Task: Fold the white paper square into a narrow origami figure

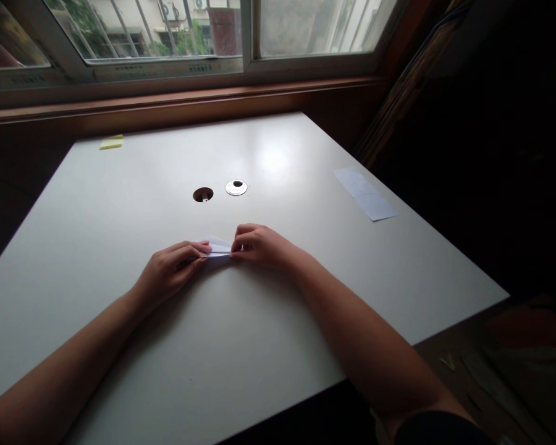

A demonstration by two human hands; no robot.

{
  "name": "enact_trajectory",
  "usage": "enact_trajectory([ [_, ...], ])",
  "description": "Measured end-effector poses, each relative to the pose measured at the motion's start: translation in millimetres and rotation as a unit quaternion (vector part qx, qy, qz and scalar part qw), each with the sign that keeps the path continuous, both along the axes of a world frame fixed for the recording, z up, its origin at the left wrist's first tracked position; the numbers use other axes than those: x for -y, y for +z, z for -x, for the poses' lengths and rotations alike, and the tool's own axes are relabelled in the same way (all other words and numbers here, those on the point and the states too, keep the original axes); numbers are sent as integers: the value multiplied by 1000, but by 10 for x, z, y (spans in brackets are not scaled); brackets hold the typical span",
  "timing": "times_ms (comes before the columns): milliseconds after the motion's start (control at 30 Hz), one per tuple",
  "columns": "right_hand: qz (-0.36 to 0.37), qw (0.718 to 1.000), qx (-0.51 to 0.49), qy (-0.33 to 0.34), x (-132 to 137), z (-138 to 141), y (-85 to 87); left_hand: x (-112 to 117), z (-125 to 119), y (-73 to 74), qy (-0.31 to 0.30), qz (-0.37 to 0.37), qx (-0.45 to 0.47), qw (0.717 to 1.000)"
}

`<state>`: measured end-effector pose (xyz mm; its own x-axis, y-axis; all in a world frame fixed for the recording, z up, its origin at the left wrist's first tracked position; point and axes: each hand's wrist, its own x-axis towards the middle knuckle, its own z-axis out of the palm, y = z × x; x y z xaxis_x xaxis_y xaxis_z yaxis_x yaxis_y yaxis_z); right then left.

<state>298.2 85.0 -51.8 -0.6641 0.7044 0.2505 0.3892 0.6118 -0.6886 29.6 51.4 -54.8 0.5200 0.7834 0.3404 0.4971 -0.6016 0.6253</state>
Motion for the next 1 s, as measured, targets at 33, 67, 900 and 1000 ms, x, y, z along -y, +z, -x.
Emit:
enact_trajectory([
  [33, 4, 1000, -3, -2, -1, 9, -5, 1, -1, 4, 2, 2, 0, 1000],
  [67, 8, 1000, -6, -3, -2, 17, -7, 2, -2, 9, 5, 4, 0, 1000],
  [900, 38, 993, 42, -104, 113, 312, -25, -13, -33, 10, 77, 23, 11, 997],
  [1000, 43, 991, 47, -117, 121, 322, -25, -21, -28, -14, 84, 3, 12, 996],
])
